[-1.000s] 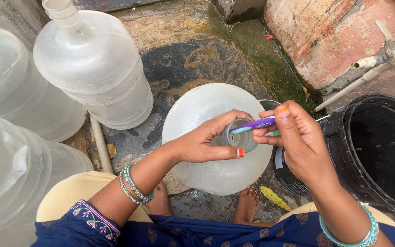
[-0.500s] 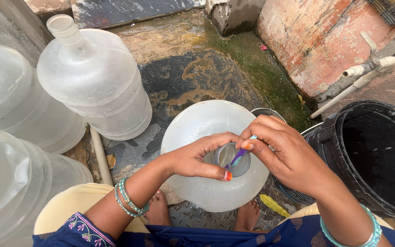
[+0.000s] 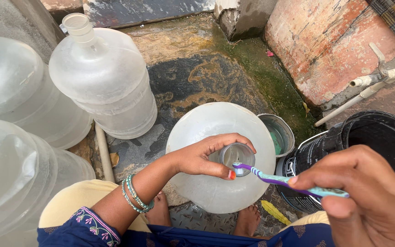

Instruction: The person cleans the opening of a large water dispenser using a toothbrush and a green scrubber. They scrub the rim and neck of the dispenser, then wipe the exterior with the scrubber.

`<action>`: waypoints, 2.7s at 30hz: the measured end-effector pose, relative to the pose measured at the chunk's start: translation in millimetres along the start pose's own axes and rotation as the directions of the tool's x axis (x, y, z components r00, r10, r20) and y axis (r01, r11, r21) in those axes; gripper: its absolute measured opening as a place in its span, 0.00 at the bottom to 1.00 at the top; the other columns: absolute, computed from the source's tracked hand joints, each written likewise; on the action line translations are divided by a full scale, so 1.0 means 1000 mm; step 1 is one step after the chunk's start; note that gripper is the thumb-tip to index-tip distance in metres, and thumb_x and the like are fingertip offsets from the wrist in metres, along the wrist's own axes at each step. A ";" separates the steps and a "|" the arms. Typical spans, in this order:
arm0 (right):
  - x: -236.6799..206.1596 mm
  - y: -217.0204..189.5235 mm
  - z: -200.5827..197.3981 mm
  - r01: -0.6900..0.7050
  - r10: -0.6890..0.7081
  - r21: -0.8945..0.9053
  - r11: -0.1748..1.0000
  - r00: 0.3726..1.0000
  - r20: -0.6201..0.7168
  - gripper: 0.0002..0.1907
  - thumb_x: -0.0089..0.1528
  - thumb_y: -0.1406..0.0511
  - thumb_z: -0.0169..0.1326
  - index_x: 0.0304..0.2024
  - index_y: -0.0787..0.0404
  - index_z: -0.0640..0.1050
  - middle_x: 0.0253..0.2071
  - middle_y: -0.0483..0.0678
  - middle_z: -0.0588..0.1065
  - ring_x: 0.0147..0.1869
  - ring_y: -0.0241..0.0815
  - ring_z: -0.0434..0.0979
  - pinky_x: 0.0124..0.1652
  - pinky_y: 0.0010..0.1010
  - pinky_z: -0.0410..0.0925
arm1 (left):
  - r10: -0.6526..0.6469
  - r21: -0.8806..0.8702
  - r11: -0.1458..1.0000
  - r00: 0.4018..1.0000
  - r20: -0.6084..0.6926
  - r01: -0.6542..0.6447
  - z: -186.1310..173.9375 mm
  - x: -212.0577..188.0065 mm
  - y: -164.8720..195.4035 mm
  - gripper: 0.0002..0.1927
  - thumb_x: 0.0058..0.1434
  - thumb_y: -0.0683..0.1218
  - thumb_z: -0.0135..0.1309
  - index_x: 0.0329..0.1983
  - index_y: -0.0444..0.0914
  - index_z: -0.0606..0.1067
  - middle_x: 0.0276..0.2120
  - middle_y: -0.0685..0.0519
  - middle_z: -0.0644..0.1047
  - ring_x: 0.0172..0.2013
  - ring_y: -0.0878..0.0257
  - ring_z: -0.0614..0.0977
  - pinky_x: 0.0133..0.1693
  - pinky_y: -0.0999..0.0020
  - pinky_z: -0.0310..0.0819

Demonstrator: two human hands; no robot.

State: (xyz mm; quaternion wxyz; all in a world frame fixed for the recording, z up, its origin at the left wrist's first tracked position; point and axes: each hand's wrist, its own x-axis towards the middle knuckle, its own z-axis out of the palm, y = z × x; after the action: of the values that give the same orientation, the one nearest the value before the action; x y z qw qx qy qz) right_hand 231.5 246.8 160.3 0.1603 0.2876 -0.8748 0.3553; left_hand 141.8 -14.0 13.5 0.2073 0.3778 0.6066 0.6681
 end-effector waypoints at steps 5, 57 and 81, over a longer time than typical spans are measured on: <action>0.025 0.032 0.066 0.044 -0.043 -0.005 0.999 0.993 0.110 0.13 0.65 0.60 0.52 0.37 0.61 0.83 0.33 0.48 0.76 0.38 0.44 0.74 0.38 0.34 0.66 | -0.017 -0.063 0.998 1.000 0.015 0.018 0.002 -0.001 -0.002 0.32 0.57 0.46 0.60 0.67 0.40 0.69 0.57 0.51 0.75 0.63 0.60 0.74 0.65 0.62 0.64; 0.011 0.014 0.018 0.064 -0.062 0.052 0.997 0.998 -0.027 0.18 0.70 0.56 0.48 0.38 0.60 0.83 0.32 0.44 0.76 0.35 0.36 0.74 0.36 0.29 0.65 | 0.046 0.060 0.997 0.999 -0.025 -0.045 0.001 0.000 -0.002 0.29 0.60 0.51 0.64 0.63 0.41 0.71 0.57 0.53 0.76 0.62 0.61 0.75 0.65 0.62 0.67; 0.028 0.004 0.032 0.113 -0.103 -0.048 0.992 0.980 0.168 0.17 0.69 0.57 0.48 0.37 0.60 0.81 0.35 0.43 0.81 0.41 0.42 0.77 0.43 0.34 0.67 | 0.070 0.029 0.997 0.998 -0.005 -0.070 0.004 0.000 0.001 0.28 0.61 0.49 0.65 0.63 0.40 0.71 0.57 0.54 0.76 0.62 0.62 0.75 0.66 0.63 0.66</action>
State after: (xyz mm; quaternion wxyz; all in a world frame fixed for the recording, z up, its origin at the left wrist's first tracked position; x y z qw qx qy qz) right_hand 204.5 215.0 149.5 0.1143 0.3585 -0.8780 0.2959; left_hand 145.1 -11.6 14.5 0.1767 0.3998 0.6030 0.6673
